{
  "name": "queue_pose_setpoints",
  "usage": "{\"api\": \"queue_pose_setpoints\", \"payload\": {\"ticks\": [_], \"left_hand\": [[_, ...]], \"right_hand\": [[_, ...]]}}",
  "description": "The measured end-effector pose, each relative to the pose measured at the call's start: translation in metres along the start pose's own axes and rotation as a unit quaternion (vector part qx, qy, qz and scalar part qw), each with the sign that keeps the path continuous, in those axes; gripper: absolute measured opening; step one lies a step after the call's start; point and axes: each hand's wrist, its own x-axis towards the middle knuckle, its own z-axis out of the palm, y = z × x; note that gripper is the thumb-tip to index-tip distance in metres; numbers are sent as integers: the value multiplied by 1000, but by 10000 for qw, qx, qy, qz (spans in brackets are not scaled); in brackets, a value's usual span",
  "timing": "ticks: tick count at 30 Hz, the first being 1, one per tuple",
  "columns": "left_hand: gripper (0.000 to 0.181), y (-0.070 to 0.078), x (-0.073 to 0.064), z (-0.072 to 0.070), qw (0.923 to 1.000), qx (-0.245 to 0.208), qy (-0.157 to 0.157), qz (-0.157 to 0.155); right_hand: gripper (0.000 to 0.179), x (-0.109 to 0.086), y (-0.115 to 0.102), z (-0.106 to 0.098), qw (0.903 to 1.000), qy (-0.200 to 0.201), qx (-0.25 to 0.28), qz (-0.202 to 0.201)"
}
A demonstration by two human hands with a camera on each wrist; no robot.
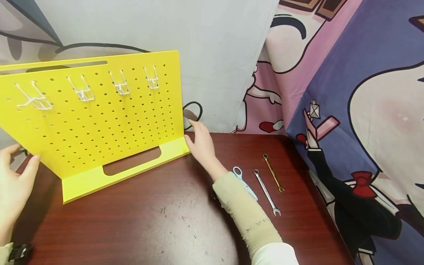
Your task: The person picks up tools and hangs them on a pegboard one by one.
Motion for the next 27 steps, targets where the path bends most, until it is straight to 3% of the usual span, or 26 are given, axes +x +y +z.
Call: {"api": "queue_pose_setpoints", "payload": {"ticks": [4, 8, 11, 14, 17, 18, 22, 27], "left_hand": [[45, 2, 1, 4, 9992, -207, 148, -320], [32, 1, 4, 9, 9911, -937, 203, -927], [20, -2, 8, 12, 9708, -1862, 142, -1504], [35, -2, 10, 14, 9405, -2752, 140, -1989], [38, -1, 10, 15, 9124, -3424, 220, -2231], [38, 0, 10, 15, 9062, -3573, 245, -2249], [38, 0, 10, 16, 8827, -4097, 407, -2266], [37, -2, 10, 15, 8754, -4237, 556, -2260]], "right_hand": [[54, 11, -5, 14, 9980, 109, 496, 366], [50, 21, -4, 25, 9916, 268, 1021, 754], [48, 27, -2, 31, 9863, 295, 1269, 1011], [48, 31, -1, 36, 9825, 294, 1411, 1177], [47, 35, -2, 40, 9802, 315, 1533, 1214], [46, 35, -2, 41, 9796, 334, 1569, 1207], [43, 38, -3, 44, 9756, 462, 1772, 1209], [40, 41, -1, 47, 9745, 570, 1804, 1204]]}}
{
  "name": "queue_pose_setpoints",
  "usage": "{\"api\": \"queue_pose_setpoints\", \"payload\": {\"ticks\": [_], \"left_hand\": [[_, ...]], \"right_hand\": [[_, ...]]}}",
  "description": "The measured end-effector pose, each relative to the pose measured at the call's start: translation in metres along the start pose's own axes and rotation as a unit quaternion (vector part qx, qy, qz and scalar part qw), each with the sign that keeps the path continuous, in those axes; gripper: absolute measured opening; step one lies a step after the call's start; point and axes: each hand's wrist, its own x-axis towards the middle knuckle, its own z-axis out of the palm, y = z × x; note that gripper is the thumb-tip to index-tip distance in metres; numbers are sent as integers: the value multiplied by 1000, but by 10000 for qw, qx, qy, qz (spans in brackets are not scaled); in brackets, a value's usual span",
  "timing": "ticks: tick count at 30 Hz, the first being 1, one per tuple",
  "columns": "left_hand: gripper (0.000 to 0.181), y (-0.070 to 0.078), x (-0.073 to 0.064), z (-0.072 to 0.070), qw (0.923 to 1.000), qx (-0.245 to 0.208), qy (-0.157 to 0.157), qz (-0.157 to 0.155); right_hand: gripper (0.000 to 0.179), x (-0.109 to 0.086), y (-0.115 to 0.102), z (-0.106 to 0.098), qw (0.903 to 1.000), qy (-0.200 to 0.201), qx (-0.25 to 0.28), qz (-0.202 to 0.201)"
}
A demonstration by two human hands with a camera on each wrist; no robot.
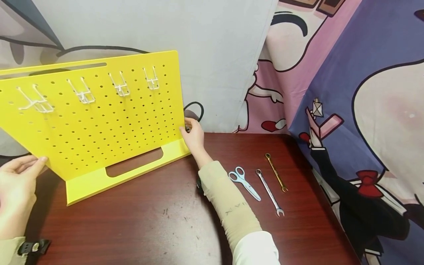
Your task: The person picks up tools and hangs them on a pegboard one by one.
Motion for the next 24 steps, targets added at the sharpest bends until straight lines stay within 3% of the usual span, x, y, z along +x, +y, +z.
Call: {"api": "queue_pose_setpoints", "payload": {"ticks": [10, 19, 24], "left_hand": [[34, -1, 6, -2, 9998, 134, -33, -130], [35, -4, 11, 6, 9981, 511, -327, 88], [39, -6, 14, 16, 9890, 1227, -661, 487]], "right_hand": [[20, 6, 10, -7, 9997, 180, -144, 96], [18, 9, 26, -33, 9997, -187, -129, -68], [18, 9, 39, -48, 9996, -250, 147, -64]]}}
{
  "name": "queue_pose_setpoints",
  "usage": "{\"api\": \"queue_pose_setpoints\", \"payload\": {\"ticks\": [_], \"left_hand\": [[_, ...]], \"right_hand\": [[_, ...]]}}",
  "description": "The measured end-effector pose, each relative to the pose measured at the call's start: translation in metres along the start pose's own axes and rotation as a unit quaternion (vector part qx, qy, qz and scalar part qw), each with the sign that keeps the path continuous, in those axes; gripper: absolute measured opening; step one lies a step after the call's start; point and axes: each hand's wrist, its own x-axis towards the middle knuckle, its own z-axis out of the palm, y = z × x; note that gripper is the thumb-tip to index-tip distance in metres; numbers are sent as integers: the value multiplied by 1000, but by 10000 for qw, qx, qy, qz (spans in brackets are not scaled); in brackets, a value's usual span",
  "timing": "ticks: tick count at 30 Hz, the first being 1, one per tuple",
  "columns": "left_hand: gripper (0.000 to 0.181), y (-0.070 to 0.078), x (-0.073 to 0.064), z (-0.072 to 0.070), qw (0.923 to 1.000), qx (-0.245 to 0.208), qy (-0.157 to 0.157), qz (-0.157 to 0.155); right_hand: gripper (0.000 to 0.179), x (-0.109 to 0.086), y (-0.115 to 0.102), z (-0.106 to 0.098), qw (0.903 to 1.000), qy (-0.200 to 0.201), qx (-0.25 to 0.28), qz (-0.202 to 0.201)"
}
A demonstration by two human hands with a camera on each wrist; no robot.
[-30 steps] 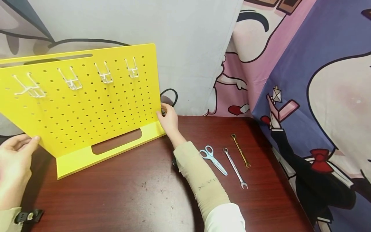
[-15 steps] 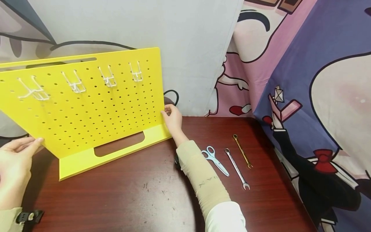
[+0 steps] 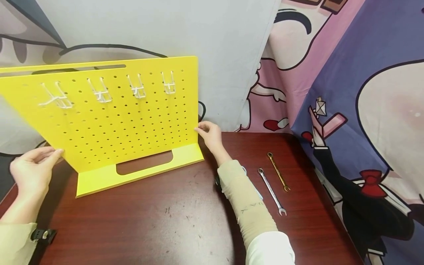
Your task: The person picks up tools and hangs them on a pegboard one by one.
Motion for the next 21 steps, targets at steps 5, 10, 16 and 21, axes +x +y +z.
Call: {"api": "queue_pose_setpoints", "payload": {"ticks": [5, 10, 16, 21], "left_hand": [[38, -3, 8, 14, 9966, 697, -225, 381], [12, -4, 11, 30, 9903, 1113, -382, 734], [28, -5, 14, 53, 9819, 1365, -641, 1150], [27, -3, 18, 70, 9768, 1373, -926, 1355]], "right_hand": [[18, -2, 8, -17, 10000, -3, -5, 49], [19, -5, 13, -34, 9998, 46, -165, 105], [21, -11, 19, -56, 9989, 225, -275, 312], [23, -16, 21, -76, 9976, 254, -472, 438]]}}
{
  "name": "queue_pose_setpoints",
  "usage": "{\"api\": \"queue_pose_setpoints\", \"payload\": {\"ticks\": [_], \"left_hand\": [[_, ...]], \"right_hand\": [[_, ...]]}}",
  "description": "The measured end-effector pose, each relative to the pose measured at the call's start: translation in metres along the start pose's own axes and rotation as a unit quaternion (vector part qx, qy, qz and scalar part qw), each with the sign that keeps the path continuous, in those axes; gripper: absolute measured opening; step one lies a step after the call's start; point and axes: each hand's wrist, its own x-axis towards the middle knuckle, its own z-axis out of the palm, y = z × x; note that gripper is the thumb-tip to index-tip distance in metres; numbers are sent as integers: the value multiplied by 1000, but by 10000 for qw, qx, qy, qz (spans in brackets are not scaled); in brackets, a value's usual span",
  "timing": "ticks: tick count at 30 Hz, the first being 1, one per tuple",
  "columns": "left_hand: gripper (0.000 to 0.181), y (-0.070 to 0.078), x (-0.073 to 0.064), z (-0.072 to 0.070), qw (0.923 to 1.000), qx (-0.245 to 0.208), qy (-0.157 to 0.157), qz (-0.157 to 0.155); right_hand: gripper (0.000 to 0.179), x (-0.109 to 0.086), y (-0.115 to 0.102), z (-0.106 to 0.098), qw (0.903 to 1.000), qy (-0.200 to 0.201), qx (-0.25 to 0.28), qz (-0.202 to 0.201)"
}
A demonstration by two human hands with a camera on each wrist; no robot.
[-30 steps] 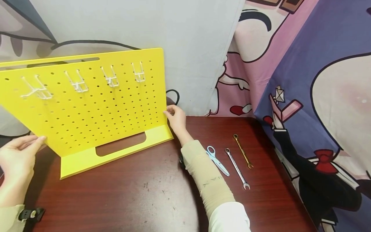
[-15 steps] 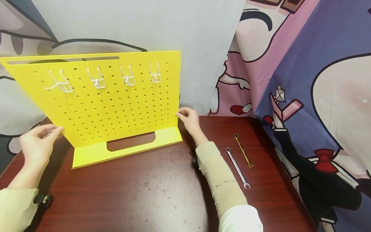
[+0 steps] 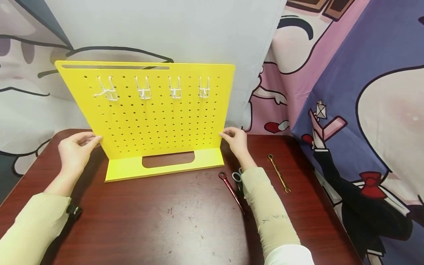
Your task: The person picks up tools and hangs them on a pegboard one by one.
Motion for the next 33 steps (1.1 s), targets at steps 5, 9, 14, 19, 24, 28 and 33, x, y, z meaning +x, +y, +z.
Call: {"api": "queue_pose_setpoints", "payload": {"ticks": [5, 9, 14, 19, 24, 28, 33], "left_hand": [[25, 9, 4, 14, 9994, 66, -178, 284], [24, 16, 5, 30, 9986, 1, -298, 438], [22, 20, 7, 47, 9978, -123, -341, 551], [20, 24, 5, 56, 9973, -279, -363, 573], [20, 25, 3, 58, 9975, -307, -300, 560], [20, 25, 2, 56, 9978, -267, -247, 551], [22, 26, 3, 51, 9975, -269, -376, 534]], "right_hand": [[23, -5, 9, -18, 9997, 59, -246, -47], [22, -11, 17, -33, 9991, 174, -394, -68], [22, -16, 23, -49, 9982, 247, -533, -103], [22, -20, 27, -58, 9979, 287, -587, 31], [22, -21, 29, -60, 9980, 311, -541, 79], [21, -20, 28, -58, 9980, 289, -562, 60], [21, -20, 27, -56, 9983, 243, -534, -1]]}}
